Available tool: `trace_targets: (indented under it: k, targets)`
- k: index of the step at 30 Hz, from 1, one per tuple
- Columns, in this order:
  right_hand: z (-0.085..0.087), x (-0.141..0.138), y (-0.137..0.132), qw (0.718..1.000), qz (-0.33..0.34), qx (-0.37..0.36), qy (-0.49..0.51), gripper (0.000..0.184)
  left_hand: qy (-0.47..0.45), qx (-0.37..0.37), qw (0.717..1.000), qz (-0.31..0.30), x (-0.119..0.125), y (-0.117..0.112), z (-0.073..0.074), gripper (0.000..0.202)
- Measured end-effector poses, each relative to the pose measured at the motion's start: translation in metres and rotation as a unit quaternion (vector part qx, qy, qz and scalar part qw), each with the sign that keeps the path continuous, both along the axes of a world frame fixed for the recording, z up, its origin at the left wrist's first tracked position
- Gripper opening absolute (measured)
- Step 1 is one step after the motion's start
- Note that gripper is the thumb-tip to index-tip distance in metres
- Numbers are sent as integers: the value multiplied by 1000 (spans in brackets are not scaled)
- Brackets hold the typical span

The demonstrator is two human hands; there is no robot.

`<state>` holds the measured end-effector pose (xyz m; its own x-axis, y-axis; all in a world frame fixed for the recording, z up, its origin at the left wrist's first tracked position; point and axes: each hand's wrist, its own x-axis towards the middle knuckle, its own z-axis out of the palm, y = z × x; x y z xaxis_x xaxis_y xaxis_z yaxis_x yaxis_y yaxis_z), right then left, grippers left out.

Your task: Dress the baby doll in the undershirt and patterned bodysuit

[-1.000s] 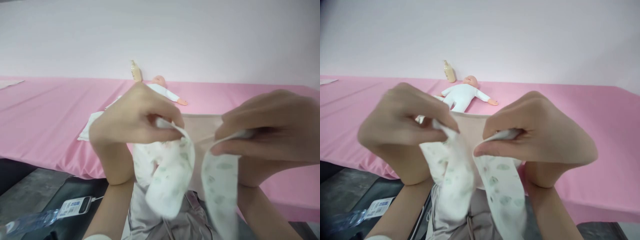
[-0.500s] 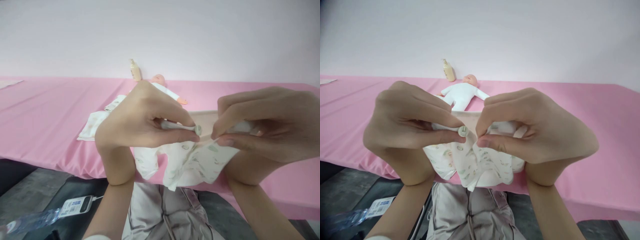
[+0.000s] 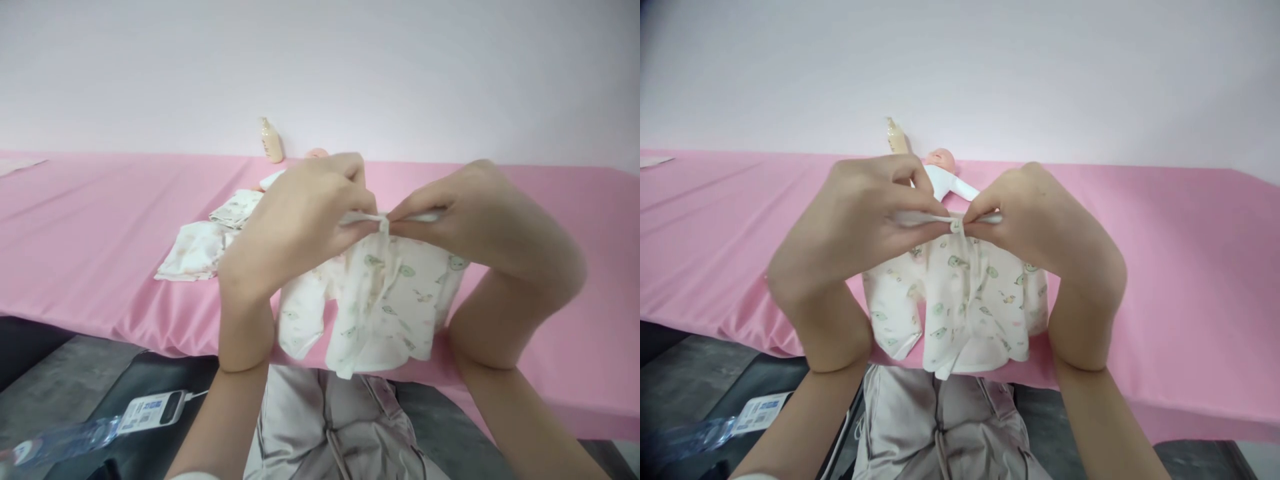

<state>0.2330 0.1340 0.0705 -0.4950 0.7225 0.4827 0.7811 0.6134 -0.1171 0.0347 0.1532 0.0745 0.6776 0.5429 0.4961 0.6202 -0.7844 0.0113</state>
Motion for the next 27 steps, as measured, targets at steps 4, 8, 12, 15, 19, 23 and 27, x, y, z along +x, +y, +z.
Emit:
trace_targets:
  k: [4, 8, 12, 15, 19, 23, 27]
  targets:
    - [0, -5, 6, 999, -15, 8, 38, 15, -19, 28, 996, 80, 6, 5, -4, 13]
    - [4, -10, 1, 996, -36, 57, 49, 15, -24, 39, 991, 123, 7, 3, -2, 15]
    - [8, -12, -14, 991, -43, 104, 68, 10, -29, 63, 996, 51, 3, 0, 1, 26]
    - [10, -16, -33, 987, -74, 107, 90, 12, -90, -39, 995, -27, 1, -8, 5, 33]
    - [12, -28, -55, 957, -215, 116, 155, 13, -216, -294, 917, -163, 9, -26, 7, 25]
    - [13, -36, -59, 951, -203, 126, 195, 11, -311, -349, 873, -141, 30, -36, -2, 8]
    - [16, -24, -55, 982, -58, 23, 179, 24, -335, -276, 898, -74, 43, -40, -10, 35]
